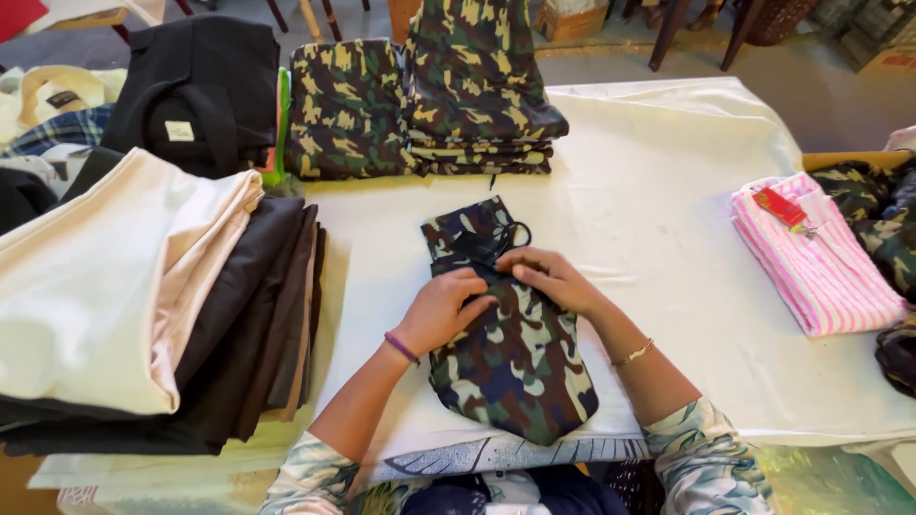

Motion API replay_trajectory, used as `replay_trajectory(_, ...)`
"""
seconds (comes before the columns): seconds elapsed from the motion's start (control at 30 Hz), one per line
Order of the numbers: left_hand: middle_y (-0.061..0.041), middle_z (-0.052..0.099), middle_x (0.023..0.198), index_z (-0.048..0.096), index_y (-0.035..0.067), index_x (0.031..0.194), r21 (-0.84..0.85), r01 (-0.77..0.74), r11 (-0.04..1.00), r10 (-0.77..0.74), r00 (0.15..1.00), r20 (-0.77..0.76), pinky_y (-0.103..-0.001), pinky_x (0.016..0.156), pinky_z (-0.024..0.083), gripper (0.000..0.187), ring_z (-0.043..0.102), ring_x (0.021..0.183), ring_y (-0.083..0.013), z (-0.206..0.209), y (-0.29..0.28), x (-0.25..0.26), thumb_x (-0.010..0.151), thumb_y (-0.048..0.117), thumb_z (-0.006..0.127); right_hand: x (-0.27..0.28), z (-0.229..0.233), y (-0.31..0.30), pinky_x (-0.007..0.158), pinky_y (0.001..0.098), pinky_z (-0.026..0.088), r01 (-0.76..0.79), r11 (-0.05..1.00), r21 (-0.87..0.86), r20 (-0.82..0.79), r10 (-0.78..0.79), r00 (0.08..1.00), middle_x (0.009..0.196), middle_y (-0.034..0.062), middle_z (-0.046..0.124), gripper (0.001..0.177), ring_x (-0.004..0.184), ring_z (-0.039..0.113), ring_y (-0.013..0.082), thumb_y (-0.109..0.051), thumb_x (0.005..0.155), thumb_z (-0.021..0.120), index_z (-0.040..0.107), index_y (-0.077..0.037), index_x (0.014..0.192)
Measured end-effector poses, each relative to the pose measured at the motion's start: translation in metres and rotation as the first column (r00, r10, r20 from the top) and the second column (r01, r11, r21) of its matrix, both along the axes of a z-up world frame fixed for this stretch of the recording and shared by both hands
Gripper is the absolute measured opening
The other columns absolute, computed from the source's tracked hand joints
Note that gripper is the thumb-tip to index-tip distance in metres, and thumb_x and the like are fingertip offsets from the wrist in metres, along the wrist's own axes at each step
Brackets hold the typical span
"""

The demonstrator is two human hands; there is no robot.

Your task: Folding camouflage patterned pants on a work table.

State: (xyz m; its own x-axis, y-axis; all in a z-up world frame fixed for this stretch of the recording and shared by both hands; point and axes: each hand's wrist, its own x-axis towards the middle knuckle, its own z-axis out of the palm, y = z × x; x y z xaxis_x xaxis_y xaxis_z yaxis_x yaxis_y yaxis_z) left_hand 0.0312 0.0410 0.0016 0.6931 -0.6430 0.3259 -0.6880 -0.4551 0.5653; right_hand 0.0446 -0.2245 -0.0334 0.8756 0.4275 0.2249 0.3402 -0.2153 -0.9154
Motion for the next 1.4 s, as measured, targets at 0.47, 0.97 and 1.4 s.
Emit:
replay_trajectory(0.47,-0.008,0.059,0.078,0.058,0.002,0.098,-0.498,0.499,0.71,-0.631,0.764,-0.133,-0.027,0.063,0.048,0.019,0.059,0.067,-0.0164,0.117,-0.031,-0.078,0.109,0.017,0.058,0.005,-0.147,-0.042,0.113,0.0393,0.048,-0.446,0.801,0.399,-0.45,0.595,0.666,0.141,0.0184,0.059,0.062,0.125,0.06,0.0224,-0.026,0.094,0.083,0.057,0.001,0.143)
replay_trajectory(0.97,-0.01,0.068,0.075,0.045,0.016,0.141,0.041,-0.067,0.997,0.048,0.937,0.346,-0.044,0.053,0.051,0.061,0.069,0.066,-0.0324,0.083,-0.039,-0.015,0.089,0.023,0.075,-0.02,0.036,-0.114,0.084,0.0243,0.05,0.684,0.629,0.371,0.48,-0.76,0.438,0.12,0.0063,0.062,0.048,0.093,0.056,0.0104,-0.004,0.1,0.081,0.055,-0.006,0.14)
replay_trajectory(1.4,-0.011,0.07,0.115,0.066,0.015,0.122,-0.084,-0.604,0.793,0.584,0.714,0.386,-0.051,0.081,0.05,0.049,0.066,0.103,-0.0346,-0.042,0.022,0.08,0.074,0.012,0.073,-0.003,-0.02,-0.103,0.096,0.0376,0.046,0.632,0.704,-0.325,0.165,-0.615,0.771,0.125,0.0167,0.062,0.083,0.11,0.058,0.027,-0.029,0.075,0.092,0.051,-0.013,0.146)
